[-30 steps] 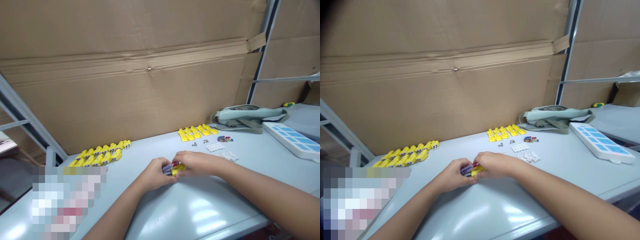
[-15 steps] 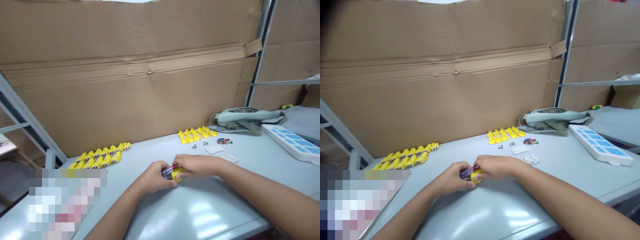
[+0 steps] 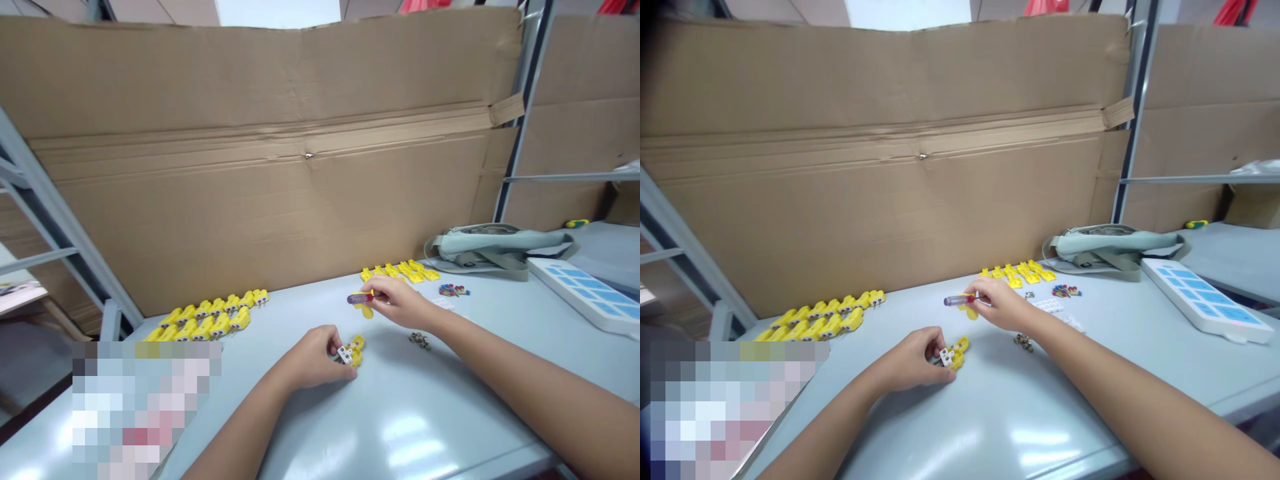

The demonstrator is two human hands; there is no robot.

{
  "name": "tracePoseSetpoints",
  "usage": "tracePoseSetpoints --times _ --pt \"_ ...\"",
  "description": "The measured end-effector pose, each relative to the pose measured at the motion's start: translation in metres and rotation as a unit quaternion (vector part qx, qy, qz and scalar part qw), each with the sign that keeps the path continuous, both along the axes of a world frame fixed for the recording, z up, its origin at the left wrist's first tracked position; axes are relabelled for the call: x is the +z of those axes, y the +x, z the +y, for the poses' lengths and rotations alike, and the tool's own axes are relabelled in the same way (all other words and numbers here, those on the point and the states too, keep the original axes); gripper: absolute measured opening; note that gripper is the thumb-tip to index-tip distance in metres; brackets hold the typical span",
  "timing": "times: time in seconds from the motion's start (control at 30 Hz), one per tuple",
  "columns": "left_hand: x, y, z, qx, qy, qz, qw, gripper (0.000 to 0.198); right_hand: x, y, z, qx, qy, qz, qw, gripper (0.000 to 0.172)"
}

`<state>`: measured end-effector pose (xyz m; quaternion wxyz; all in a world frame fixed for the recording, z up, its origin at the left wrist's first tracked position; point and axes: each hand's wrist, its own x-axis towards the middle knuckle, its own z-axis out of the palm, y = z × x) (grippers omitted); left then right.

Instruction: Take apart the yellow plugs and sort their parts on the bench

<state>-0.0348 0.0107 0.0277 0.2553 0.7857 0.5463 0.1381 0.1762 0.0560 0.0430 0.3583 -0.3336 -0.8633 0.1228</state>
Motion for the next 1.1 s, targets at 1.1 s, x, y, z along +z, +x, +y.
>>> tracePoseSetpoints --times 1.1 --pt "-0.009 -0.008 0.003 -0.004 -0.048 0.004 0.999 0.045 -0.018 -0.032 0.141 -0.179 -0.146 -0.365 0.902 0.027"
